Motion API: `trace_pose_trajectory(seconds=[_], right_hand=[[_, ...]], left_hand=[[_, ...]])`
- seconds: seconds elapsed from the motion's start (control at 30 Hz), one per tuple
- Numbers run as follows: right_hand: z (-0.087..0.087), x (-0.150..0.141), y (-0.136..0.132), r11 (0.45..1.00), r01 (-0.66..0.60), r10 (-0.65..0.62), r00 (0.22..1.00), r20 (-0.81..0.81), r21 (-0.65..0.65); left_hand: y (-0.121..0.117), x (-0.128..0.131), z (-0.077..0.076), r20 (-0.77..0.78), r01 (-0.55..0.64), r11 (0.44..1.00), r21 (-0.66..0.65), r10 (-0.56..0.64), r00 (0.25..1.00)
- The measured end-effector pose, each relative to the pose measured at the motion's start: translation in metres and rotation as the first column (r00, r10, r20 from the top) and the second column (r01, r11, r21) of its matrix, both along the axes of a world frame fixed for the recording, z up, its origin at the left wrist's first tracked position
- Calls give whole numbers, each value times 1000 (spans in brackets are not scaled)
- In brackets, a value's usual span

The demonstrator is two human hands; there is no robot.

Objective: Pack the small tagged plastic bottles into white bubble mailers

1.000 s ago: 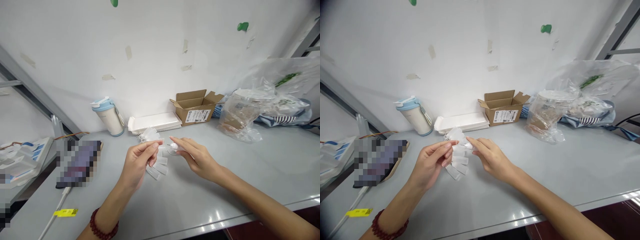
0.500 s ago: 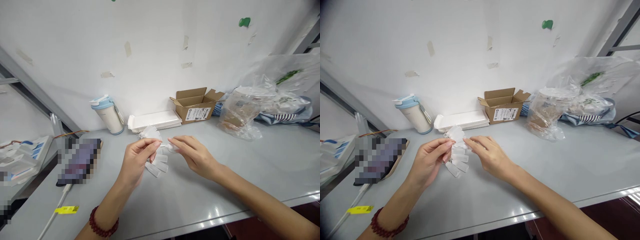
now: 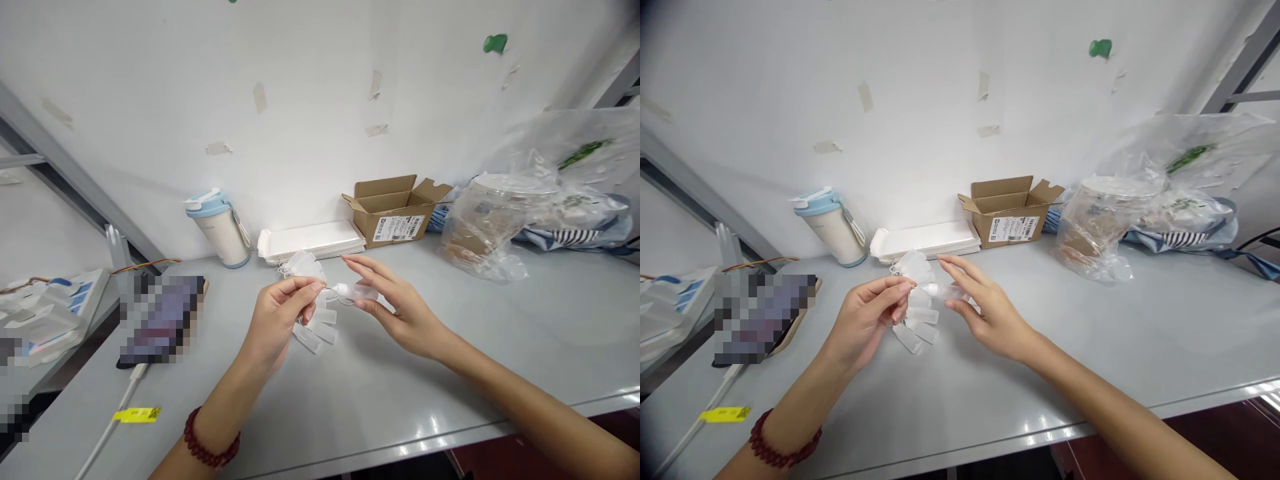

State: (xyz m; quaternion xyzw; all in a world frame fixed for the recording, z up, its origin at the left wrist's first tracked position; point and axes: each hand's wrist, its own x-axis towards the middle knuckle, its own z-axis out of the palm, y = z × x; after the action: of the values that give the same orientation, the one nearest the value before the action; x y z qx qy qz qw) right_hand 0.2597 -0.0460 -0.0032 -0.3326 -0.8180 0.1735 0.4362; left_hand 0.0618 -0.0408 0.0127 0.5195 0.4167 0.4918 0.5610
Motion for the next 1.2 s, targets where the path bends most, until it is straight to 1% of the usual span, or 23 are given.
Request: trace_pose_trajectory(seconds=[0.1, 0.2, 0.27, 0.37, 0.43, 0.53, 0.9, 1.2], right_hand=[[7, 1, -3, 978, -64, 49, 995, -82, -196], [12, 2, -5, 927, -129, 74, 984, -164, -352], [15, 2, -5, 896, -163, 76, 973, -217, -414], [16, 2, -4, 857, -210, 78, 956, -284, -471], [15, 3, -3, 839, -234, 79, 945, -317, -491], [13, 4, -2, 829, -250, 79, 938, -338, -500], [5, 3, 1, 819, -291, 98, 920, -380, -494], [7, 3, 0, 817, -320, 119, 908, -402, -480]], left_hand=[[0, 0, -1, 15, -3, 1000, -10, 3, 1000], [1, 1, -1, 20, -3, 1000, -17, 4, 1000], [1, 1, -1, 13, -1, 1000, -14, 1, 1000], [0, 0, 0, 6, 2, 1000, -3, -2, 1000], [0, 0, 1, 9, 2, 1000, 2, -2, 1000], [-1, 0, 2, 23, -3, 1000, -2, 3, 1000], [-1, 1, 2, 27, 20, 1000, -21, -19, 999], [-2, 0, 2, 21, 8, 1000, -27, -8, 1000]])
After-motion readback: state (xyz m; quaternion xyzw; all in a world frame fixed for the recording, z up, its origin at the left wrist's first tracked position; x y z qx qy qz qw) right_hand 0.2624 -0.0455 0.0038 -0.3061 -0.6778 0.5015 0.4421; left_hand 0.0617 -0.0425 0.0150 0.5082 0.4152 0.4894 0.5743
